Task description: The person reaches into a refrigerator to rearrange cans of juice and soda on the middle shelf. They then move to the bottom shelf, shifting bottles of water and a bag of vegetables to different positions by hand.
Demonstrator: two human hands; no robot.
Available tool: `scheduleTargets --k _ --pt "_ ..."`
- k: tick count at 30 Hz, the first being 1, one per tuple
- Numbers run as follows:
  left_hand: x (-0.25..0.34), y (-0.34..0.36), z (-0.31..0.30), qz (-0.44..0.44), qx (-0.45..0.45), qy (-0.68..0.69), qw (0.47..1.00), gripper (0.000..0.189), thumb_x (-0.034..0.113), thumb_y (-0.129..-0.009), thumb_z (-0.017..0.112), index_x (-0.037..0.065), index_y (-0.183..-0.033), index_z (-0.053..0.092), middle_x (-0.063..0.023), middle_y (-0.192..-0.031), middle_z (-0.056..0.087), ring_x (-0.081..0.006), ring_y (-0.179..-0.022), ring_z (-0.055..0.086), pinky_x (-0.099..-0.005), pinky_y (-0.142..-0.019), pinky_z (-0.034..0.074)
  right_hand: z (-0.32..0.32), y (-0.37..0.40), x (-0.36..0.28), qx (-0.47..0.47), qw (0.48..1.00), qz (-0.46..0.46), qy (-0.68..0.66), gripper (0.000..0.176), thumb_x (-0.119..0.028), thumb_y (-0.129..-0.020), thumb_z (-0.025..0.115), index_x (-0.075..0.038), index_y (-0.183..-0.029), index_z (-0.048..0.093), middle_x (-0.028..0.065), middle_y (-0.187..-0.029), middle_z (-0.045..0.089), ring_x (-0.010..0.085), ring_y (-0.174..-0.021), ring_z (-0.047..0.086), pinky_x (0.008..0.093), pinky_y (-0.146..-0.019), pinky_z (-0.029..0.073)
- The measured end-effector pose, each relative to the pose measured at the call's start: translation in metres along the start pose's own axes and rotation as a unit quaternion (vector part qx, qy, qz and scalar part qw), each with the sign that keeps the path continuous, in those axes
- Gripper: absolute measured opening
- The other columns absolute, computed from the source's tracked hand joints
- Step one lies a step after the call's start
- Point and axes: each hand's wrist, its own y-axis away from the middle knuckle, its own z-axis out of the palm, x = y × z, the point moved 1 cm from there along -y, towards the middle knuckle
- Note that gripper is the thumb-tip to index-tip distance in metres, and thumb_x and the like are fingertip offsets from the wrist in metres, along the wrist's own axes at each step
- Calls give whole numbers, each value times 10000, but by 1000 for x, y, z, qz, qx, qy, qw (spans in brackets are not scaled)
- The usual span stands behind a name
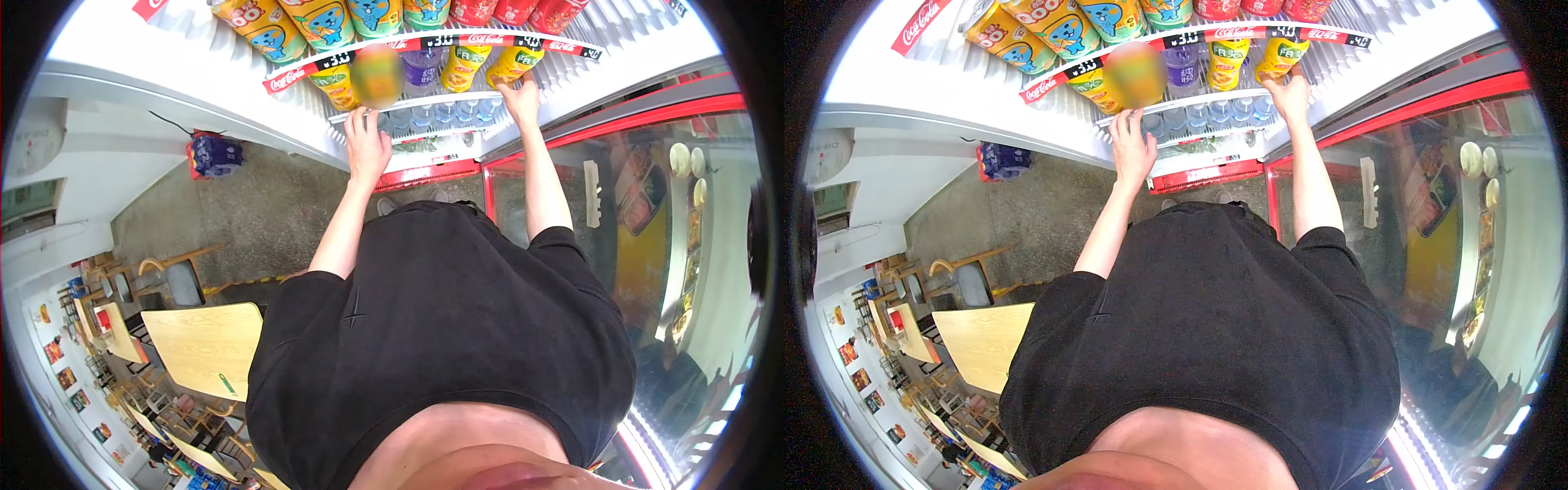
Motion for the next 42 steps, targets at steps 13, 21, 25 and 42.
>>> scheduleTargets --k 13,21,25,42 --pt "-2 0 5 -5 3 0 1000 601 40 -808 682 27 -1386 518 -189 -1394 463 -415 -1342 391 -512 -1128 391 9 2 -1 -33 999 8 -3 595 -277 -761 871 12 -1231 648 193 -1135 750 315 -1077 721 407 -920 537" --pt "-2 1 5 -2 6 3 1000 598 33 -806 679 24 -1382 519 -192 -1393 461 -417 -1350 384 -513 -1130 391 15 2 10 -12 999 -14 -29 694 -347 -712 894 -7 -1262 640 218 -1099 753 362 -1045 731 439 -887 556" --pt "-2 1 5 -5 5 0 1000 593 35 -809 677 23 -1380 519 -195 -1388 462 -416 -1352 383 -512 -1134 388 18 2 13 -12 1000 -8 -25 690 -349 -709 897 -12 -1256 645 211 -1112 751 356 -1052 728 437 -897 554" --pt "1 -2 0 13 16 -1 1000 593 11 -790 660 5 -1369 530 -197 -1357 492 -424 -1313 422 -514 -1110 411 15 3 9 -14 999 -7 -48 667 -340 -710 894 -7 -1236 651 206 -1121 746 352 -1080 715 430 -936 537"
